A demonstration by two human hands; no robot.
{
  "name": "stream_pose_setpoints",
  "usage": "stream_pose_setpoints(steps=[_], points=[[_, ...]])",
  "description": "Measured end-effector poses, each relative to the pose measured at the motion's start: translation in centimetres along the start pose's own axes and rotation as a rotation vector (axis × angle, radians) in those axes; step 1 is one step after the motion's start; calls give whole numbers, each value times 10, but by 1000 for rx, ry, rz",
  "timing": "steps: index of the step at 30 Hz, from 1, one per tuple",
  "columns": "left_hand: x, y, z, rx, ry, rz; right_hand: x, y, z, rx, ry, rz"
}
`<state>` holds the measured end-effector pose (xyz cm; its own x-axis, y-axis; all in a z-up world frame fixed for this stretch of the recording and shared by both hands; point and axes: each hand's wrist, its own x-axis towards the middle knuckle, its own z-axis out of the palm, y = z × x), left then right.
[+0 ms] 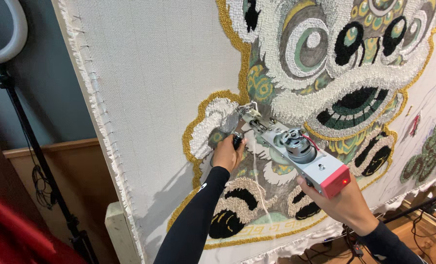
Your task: The person uses a handheld electric tufting gun to apply yarn loops to a large canvas featuring a pre-drawn design of a stylized lion head. The operator guides the tool across the surface, filling in specific areas with white yarn while maintaining a consistent angle and pressure.
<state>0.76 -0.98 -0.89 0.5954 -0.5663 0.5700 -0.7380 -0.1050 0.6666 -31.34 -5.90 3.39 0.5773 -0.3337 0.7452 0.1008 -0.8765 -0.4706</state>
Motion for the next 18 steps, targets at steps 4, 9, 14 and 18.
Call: stream_pose_setpoints(steps=[4, 9, 14, 18], points=[[6, -10, 11, -5, 29, -4, 2, 2, 0, 8, -5, -20], [7, -15, 10, 2, 52, 44, 1, 4, 0, -14, -10, -25], [6, -13, 9, -15, 100, 127, 3, 2, 0, -33, -6, -40], [3, -8, 4, -32, 67, 68, 3, 0, -1, -59, 5, -131]])
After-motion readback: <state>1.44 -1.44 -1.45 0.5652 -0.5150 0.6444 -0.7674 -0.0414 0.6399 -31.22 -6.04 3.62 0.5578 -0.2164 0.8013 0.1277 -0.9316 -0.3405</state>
